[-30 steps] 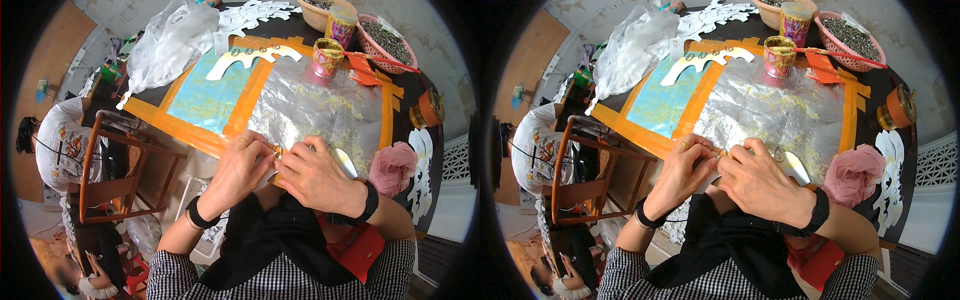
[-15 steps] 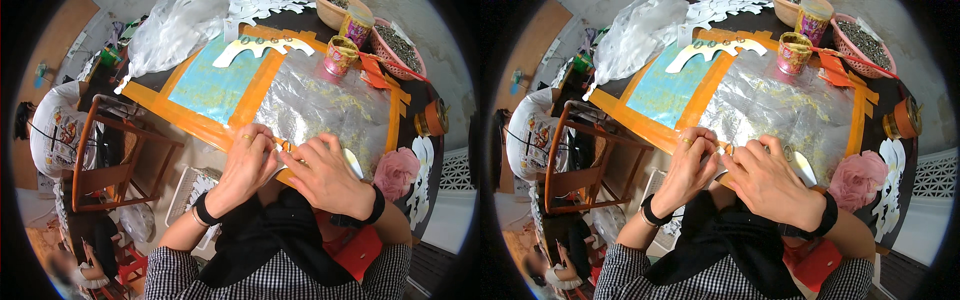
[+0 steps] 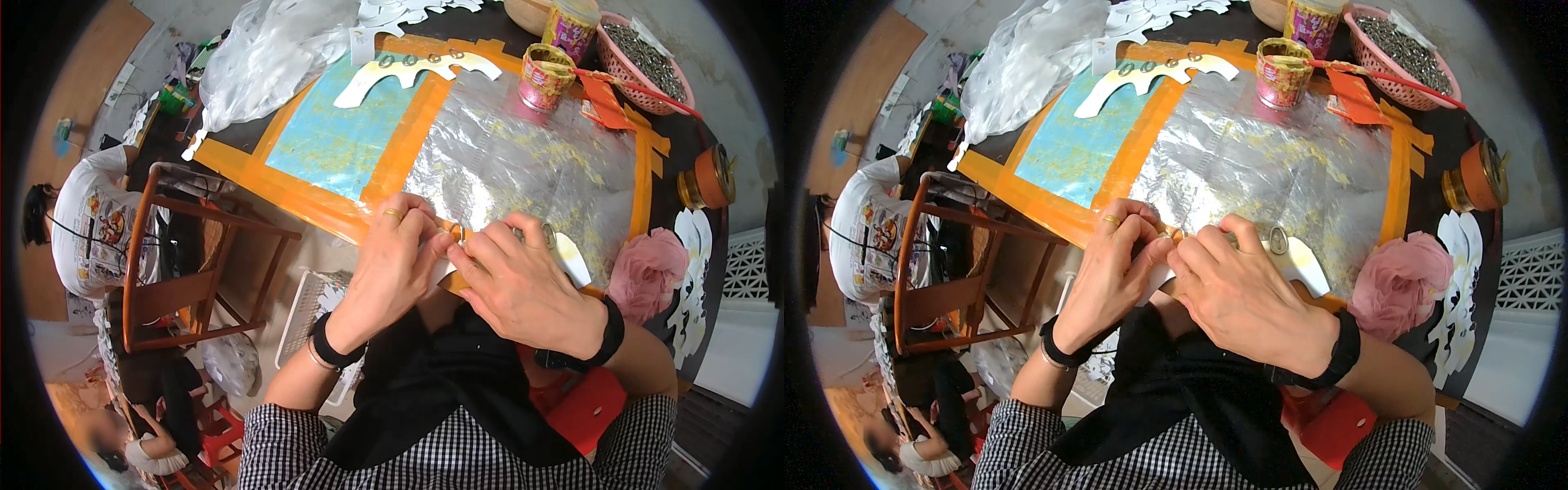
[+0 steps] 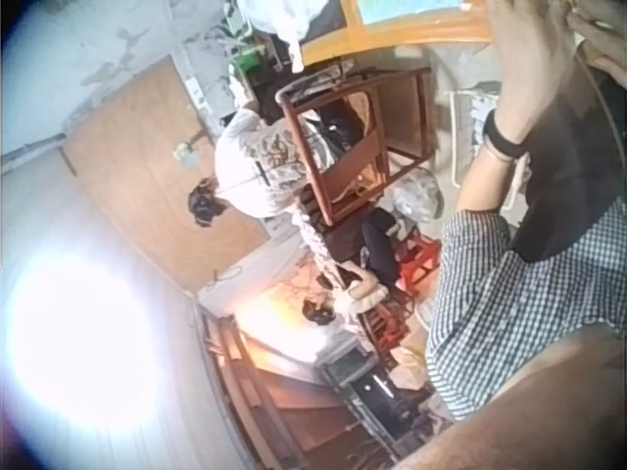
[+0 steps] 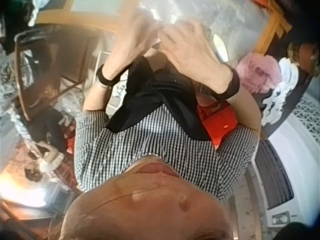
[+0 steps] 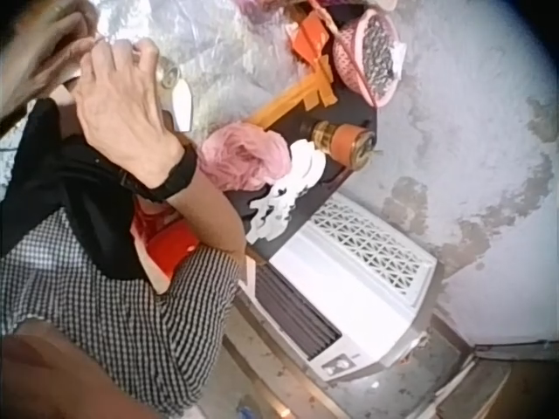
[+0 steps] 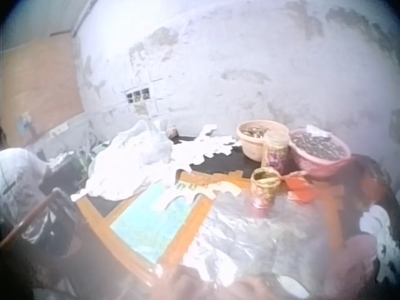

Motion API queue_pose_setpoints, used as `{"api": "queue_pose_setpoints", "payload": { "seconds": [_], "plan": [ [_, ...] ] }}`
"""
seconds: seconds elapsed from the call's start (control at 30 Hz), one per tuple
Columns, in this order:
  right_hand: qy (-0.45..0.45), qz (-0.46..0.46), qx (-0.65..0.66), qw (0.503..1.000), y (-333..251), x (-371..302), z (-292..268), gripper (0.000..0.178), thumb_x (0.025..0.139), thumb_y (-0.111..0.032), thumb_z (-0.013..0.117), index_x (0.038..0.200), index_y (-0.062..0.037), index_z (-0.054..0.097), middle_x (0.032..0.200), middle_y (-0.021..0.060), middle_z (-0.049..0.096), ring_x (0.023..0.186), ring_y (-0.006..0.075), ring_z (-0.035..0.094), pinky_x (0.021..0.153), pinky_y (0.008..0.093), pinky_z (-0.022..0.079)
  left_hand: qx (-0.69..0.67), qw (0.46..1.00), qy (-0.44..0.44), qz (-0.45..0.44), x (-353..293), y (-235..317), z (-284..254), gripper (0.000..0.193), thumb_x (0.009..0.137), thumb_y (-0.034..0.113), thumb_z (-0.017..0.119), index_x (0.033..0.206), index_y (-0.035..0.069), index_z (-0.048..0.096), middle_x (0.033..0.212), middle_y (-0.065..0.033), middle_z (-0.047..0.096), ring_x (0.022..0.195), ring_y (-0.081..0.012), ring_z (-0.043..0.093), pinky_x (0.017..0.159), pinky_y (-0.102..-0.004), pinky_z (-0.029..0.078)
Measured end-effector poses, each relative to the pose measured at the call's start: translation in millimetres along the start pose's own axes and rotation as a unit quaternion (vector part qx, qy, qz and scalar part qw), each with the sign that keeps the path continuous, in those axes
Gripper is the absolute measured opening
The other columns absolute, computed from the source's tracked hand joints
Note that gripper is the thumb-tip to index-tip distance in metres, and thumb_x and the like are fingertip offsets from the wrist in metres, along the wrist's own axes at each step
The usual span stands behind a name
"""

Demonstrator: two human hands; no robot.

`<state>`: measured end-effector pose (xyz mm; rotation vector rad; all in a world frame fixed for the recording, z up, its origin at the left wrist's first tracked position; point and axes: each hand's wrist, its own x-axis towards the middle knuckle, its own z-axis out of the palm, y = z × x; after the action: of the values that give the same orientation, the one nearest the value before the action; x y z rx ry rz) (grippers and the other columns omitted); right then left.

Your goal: The recorder is inserting metal eyelets into pre-punched holes in white shoe upper components.

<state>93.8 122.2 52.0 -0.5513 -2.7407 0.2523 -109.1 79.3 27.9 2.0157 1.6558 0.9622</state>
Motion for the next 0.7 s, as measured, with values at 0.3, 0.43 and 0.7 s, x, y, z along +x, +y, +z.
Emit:
{"api": "queue_pose_setpoints", "payload": {
  "seconds": [0.3, 0.43, 0.7],
  "plan": [
    [-0.020, -0.008, -0.038, 0.999, -2.8, 2.0, -0.6, 0.021, 0.085, -0.017, 0.064, 0.096, -0.0004, 0.071, 0.101, 0.0066, 0.056, 0.101, 0.0225, 0.052, 0.104, 0.0439, 0.036, 0.036, 0.997, 0.065, 0.030, -4.9, -8.1, 15.4, 0.017, 0.090, 0.001, 0.070, 0.093, -0.002, 0.054, 0.111, -0.0181, 0.051, 0.095, -0.0339, 0.056, 0.083, -0.0410, 0.049],
    [-0.065, -0.005, -0.047, 0.997, -1.8, 0.6, -1.1, 0.052, 0.081, -0.018, 0.075, 0.126, 0.0056, 0.062, 0.106, 0.0078, 0.058, 0.107, 0.0239, 0.053, 0.105, 0.0460, 0.034, 0.056, 0.997, 0.053, 0.018, -5.6, -7.3, 16.2, 0.019, 0.089, -0.001, 0.071, 0.094, -0.002, 0.052, 0.115, -0.0196, 0.047, 0.097, -0.0346, 0.055, 0.083, -0.0418, 0.049],
    [-0.039, 0.006, -0.034, 0.999, -4.3, 3.0, 1.2, 0.024, 0.082, -0.014, 0.063, 0.097, 0.0018, 0.074, 0.115, 0.0094, 0.062, 0.107, 0.0229, 0.054, 0.107, 0.0439, 0.034, 0.104, 0.992, 0.078, 0.009, -4.5, -2.5, 15.3, 0.025, 0.085, -0.003, 0.074, 0.096, 0.000, 0.051, 0.119, -0.0213, 0.046, 0.103, -0.0343, 0.053, 0.084, -0.0403, 0.048]
  ]
}}
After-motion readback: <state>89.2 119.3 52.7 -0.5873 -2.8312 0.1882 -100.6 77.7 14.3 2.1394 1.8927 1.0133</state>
